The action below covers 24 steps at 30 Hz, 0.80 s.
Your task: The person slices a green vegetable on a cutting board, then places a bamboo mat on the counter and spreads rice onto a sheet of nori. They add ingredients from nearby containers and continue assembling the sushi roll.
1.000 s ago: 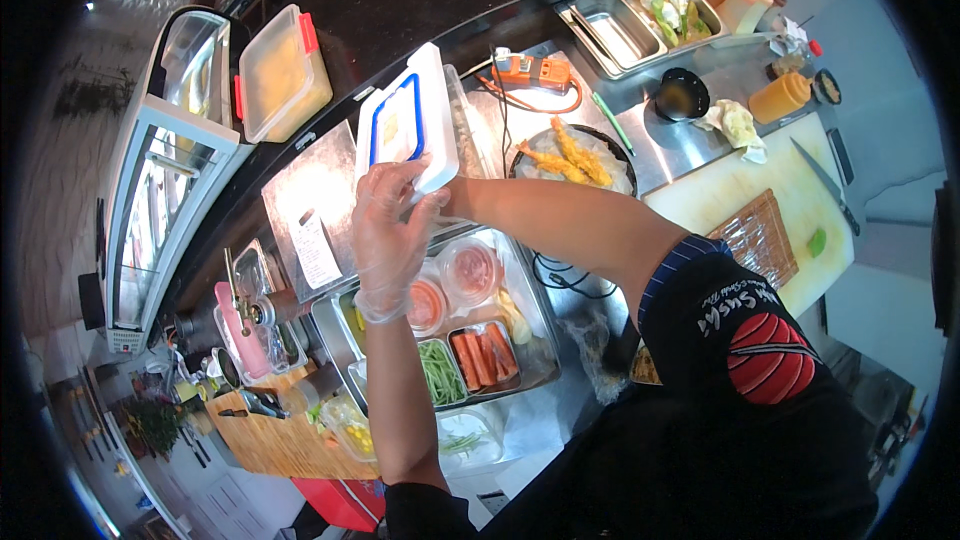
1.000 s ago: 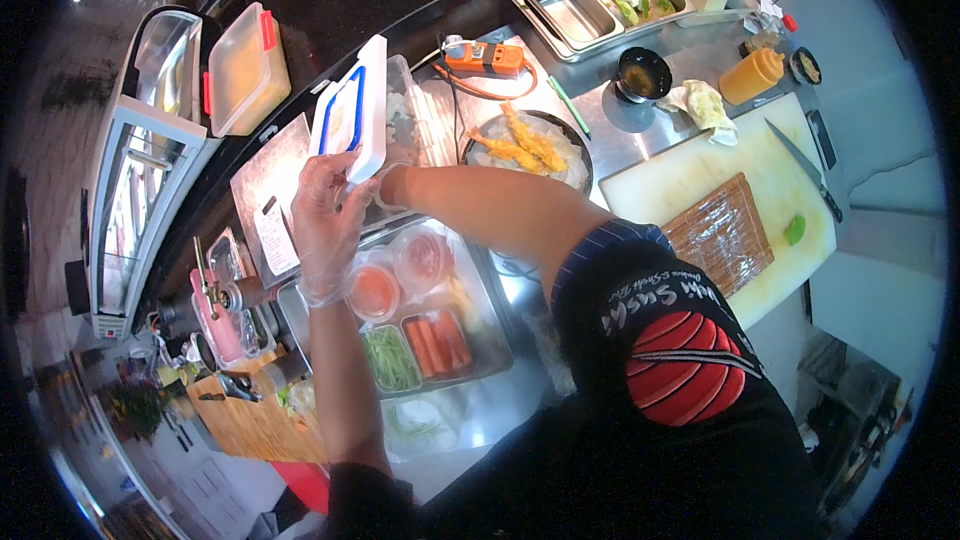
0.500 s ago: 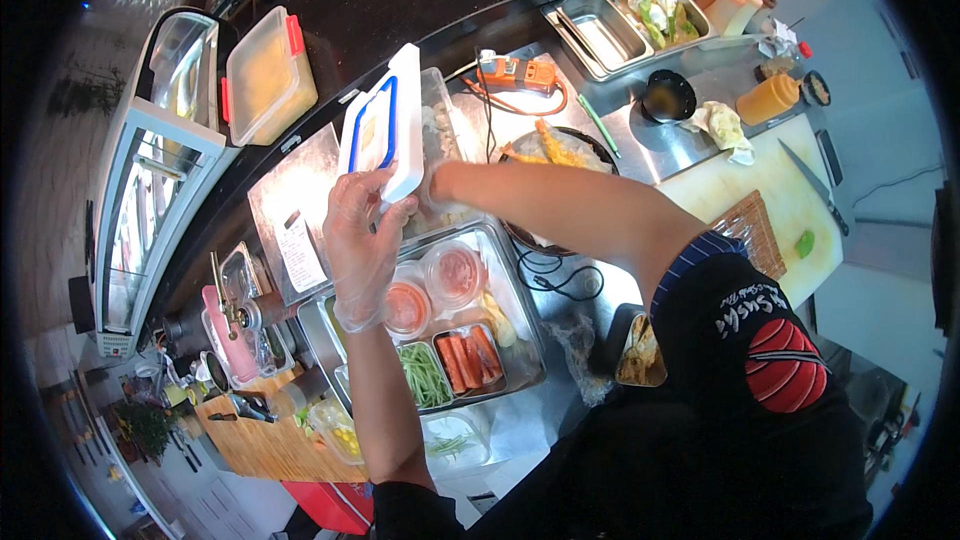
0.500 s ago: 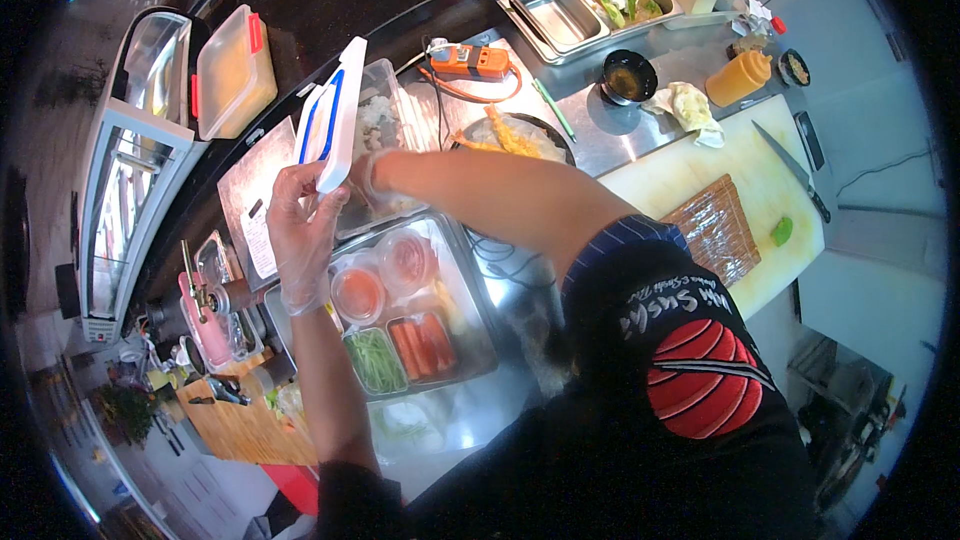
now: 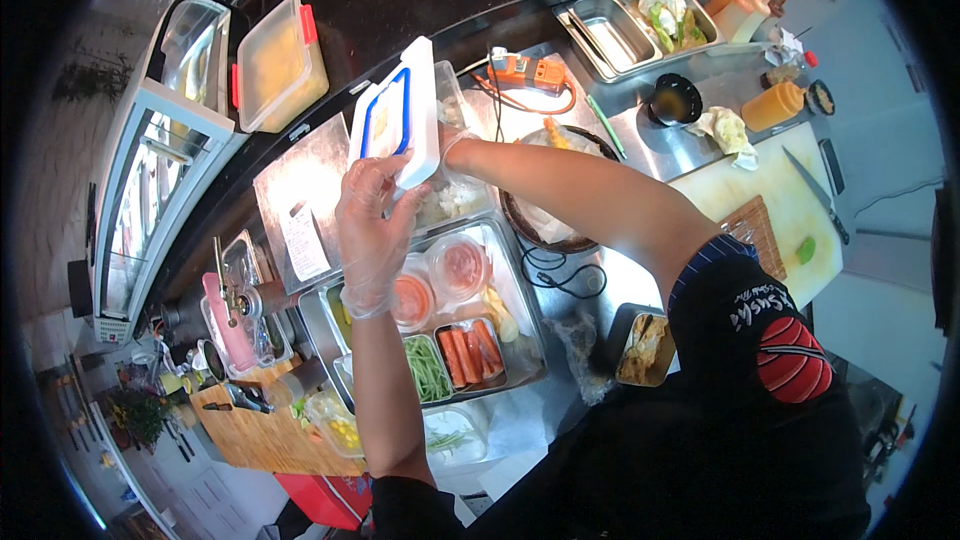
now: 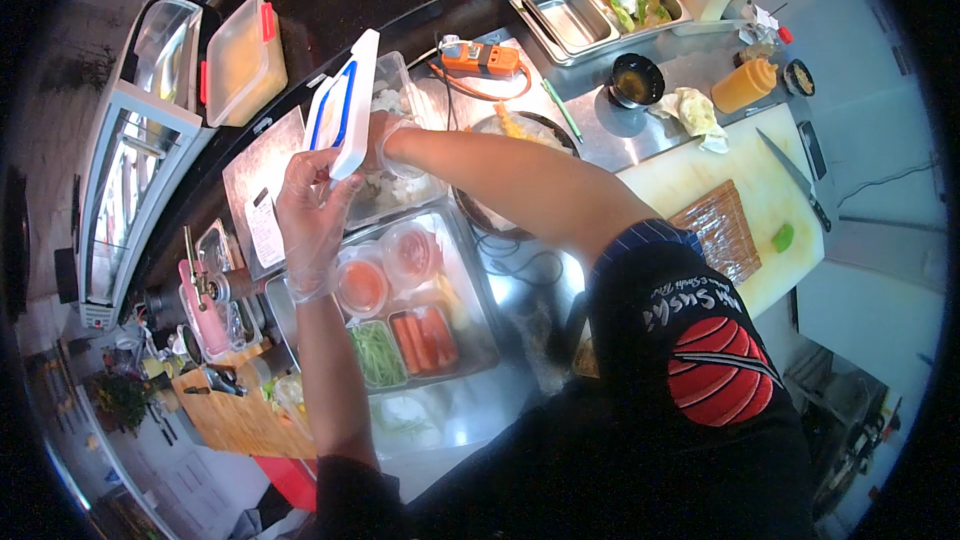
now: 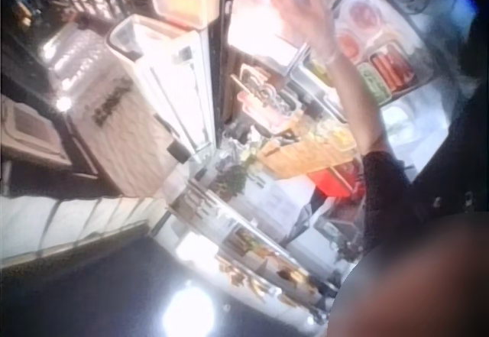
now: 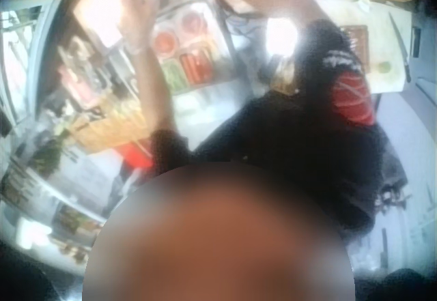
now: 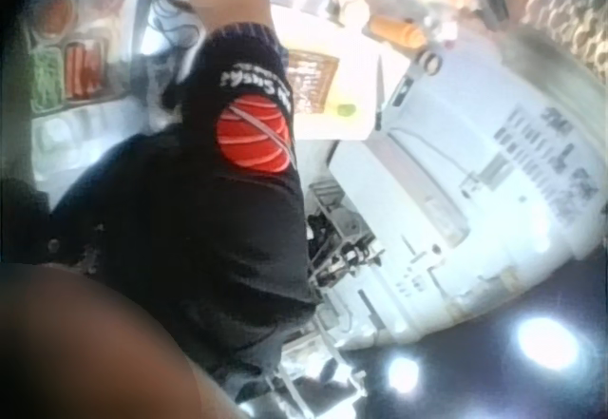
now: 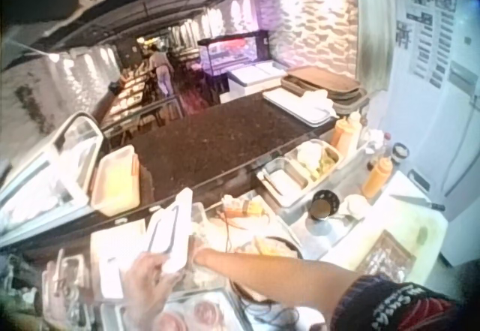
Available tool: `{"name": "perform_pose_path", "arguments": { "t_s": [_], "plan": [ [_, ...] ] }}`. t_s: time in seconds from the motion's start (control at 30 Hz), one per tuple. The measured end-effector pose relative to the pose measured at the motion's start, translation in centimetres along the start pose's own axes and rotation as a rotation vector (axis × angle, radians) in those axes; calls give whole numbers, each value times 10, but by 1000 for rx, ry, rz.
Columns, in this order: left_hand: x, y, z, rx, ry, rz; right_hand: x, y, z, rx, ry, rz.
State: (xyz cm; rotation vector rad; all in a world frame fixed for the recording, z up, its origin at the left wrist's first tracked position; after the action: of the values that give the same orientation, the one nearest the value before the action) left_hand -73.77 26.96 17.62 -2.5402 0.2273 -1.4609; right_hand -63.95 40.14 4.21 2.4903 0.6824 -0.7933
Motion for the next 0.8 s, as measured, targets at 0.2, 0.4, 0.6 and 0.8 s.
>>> {"name": "perform_pose_path", "arguments": {
  "t_s": [0.2,0.4,0.6,0.8],
  "plan": [
    [-4,4,-8,-13,-111,24,-9,-1,22,-6,123,0],
    [1,-5,12,-39,72,31,23,-29,70,168,315,143],
    [-5,9,-8,3,70,20,-20,-11,56,11,4,-94],
    [1,5,-4,-2,8,21,-22,7,54,47,195,-98]
  ]
}}
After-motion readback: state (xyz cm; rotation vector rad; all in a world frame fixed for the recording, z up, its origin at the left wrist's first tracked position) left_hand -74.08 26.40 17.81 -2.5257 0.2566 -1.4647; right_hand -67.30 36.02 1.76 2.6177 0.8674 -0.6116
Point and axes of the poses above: each hand's wrist, its own y-axis away from the middle knuckle, its own z-axis out of the palm, x = y × z, the point moved 2 cm from there along -y, towards the middle knuckle, and after that the axes turned 4 degrees about y, right-handed, at the moved point
